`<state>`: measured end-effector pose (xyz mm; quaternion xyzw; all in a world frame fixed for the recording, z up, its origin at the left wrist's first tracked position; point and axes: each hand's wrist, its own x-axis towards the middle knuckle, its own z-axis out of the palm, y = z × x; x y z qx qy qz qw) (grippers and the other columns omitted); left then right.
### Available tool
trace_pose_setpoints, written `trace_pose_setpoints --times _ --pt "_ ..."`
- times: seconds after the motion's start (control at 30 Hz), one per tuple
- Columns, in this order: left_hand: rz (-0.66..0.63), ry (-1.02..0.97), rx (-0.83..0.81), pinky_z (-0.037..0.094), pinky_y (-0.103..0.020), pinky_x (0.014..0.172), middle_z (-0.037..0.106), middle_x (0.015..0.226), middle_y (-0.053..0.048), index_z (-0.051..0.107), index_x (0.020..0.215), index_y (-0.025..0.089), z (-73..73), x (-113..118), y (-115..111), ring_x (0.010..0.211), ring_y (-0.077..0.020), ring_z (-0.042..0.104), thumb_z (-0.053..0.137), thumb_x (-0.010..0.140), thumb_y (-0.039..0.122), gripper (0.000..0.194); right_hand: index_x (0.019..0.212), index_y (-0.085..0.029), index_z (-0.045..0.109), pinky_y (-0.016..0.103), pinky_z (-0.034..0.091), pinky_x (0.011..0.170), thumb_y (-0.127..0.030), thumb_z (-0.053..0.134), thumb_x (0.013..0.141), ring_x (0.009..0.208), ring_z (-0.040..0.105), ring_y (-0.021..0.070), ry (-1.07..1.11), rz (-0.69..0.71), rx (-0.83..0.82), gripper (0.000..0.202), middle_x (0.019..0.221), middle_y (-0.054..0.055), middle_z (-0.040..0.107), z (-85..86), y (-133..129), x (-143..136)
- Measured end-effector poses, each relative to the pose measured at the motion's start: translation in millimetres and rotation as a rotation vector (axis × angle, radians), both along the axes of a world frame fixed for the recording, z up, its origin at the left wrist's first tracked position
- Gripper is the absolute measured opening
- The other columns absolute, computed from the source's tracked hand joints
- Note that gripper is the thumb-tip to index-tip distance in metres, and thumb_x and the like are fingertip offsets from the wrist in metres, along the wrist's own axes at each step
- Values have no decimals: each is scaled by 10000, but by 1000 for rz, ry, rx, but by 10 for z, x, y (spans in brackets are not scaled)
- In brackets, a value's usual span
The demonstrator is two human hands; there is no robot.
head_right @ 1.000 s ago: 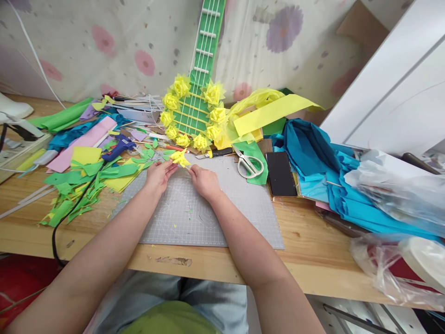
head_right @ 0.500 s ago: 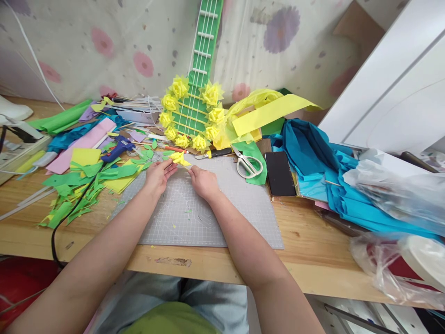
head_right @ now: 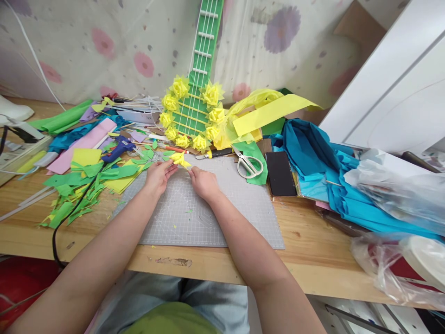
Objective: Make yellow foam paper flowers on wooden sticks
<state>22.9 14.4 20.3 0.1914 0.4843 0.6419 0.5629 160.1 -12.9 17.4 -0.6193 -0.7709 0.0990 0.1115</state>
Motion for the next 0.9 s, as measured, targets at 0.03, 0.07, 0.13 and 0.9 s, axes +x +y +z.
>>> trace_pose_setpoints --times 0.03,0.07,0.13,0.9 --pt "-10 -3 11 522 -292 697 604 602 2 317 705 187 -10 4 -1 579 -123 632 591 654 11 330 982 -213 542 239 293 596 -384 212 929 777 595 165 -9 -12 -6 376 904 50 665 1 0 -3" --pt "-15 -3 19 520 -292 712 602 612 6 327 721 186 -19 9 -2 594 -121 633 594 640 -9 341 991 -210 540 240 300 603 -382 212 929 779 597 167 -18 -22 -11 376 905 54 665 2 -1 -6" --pt "-14 1 26 515 -296 739 598 636 14 340 754 184 -30 21 -5 618 -113 632 599 605 -50 380 999 -206 537 242 311 614 -378 211 929 782 598 171 -28 -36 -18 376 906 60 664 8 -4 -10" --pt "-8 -36 48 519 -292 757 583 709 31 340 805 193 -22 50 -6 652 -90 622 608 566 -84 453 994 -203 536 246 316 606 -370 208 929 770 604 166 -18 -10 7 374 918 65 668 10 -9 -25"
